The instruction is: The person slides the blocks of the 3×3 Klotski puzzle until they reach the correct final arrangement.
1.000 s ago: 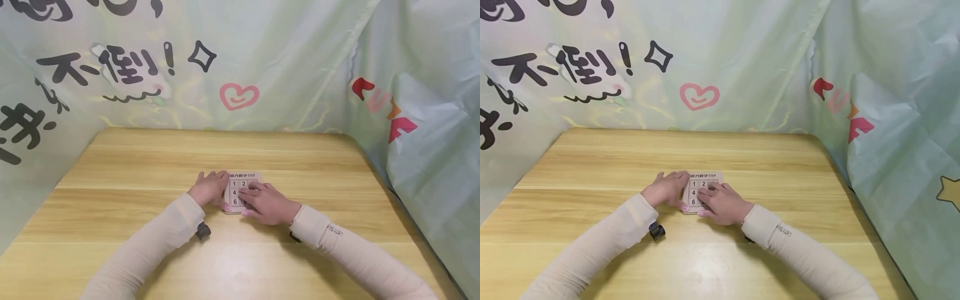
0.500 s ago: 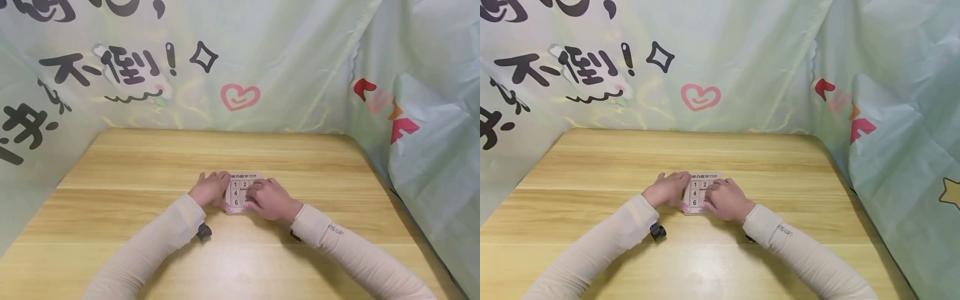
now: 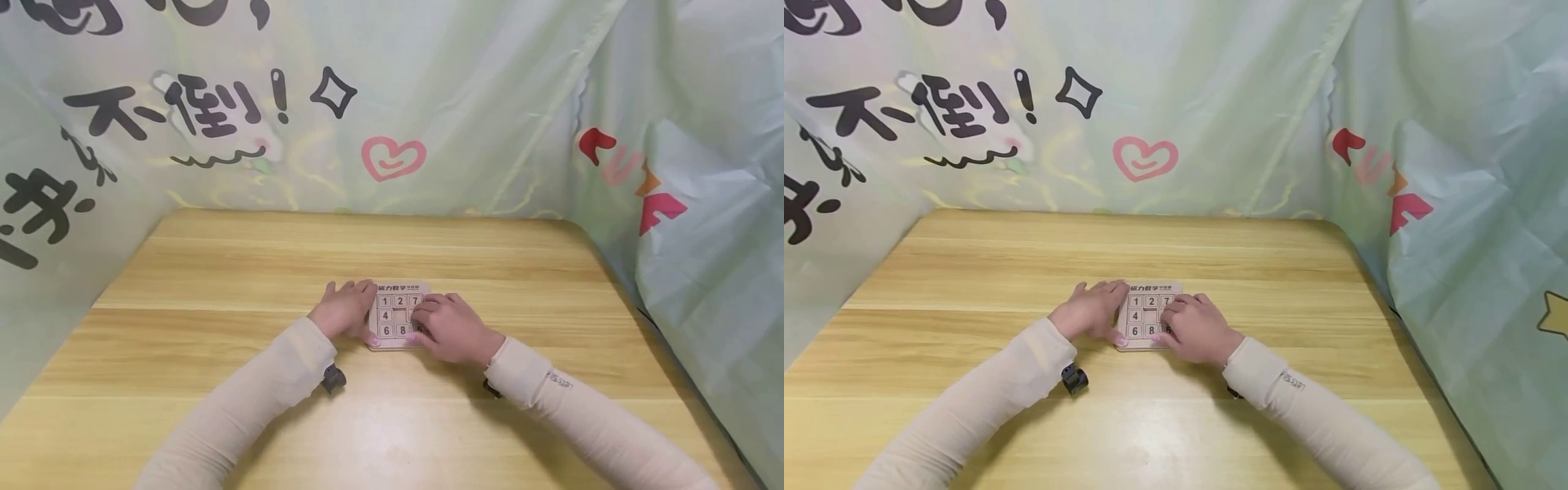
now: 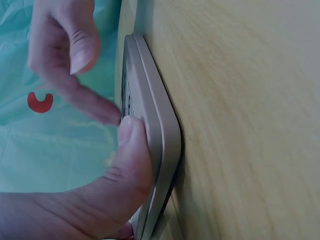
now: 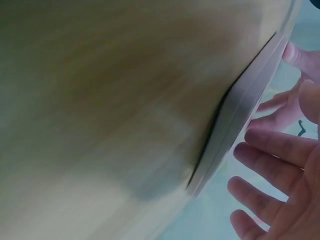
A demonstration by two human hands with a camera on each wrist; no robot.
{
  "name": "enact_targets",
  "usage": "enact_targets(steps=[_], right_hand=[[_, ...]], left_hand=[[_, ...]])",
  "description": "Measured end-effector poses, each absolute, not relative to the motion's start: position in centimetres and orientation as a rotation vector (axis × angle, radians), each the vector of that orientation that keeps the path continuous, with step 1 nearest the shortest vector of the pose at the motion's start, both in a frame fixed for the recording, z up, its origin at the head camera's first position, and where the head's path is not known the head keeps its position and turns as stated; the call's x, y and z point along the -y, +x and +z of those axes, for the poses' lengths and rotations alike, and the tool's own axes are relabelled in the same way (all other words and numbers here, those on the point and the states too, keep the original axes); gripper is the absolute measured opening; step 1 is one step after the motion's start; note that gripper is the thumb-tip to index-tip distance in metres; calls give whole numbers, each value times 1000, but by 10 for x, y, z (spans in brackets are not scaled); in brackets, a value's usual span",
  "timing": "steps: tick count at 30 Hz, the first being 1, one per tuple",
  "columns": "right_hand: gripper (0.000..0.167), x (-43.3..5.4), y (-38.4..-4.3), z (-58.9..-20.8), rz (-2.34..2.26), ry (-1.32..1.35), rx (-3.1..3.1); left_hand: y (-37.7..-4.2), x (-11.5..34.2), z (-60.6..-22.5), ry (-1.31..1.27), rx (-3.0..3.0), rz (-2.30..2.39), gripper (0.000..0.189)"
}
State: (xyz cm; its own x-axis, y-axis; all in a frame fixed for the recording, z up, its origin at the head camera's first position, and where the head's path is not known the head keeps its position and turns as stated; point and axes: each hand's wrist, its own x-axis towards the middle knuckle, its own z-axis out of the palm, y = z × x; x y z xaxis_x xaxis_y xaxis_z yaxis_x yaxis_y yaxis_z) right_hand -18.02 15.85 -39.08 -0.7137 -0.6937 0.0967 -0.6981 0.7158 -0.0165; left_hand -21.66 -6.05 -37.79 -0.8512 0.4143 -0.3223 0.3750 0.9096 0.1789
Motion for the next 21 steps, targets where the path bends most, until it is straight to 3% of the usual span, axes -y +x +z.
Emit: enact_targets(steps=[10,21], right_hand=[[63,-159,-182,-390,144,1333,2966],[60,-164,-184,-385,21,1104,3026]], left_hand=[[-217,62,-376,586,-2720,148,106],[-214,61,-376,571,-2714,156,107]])
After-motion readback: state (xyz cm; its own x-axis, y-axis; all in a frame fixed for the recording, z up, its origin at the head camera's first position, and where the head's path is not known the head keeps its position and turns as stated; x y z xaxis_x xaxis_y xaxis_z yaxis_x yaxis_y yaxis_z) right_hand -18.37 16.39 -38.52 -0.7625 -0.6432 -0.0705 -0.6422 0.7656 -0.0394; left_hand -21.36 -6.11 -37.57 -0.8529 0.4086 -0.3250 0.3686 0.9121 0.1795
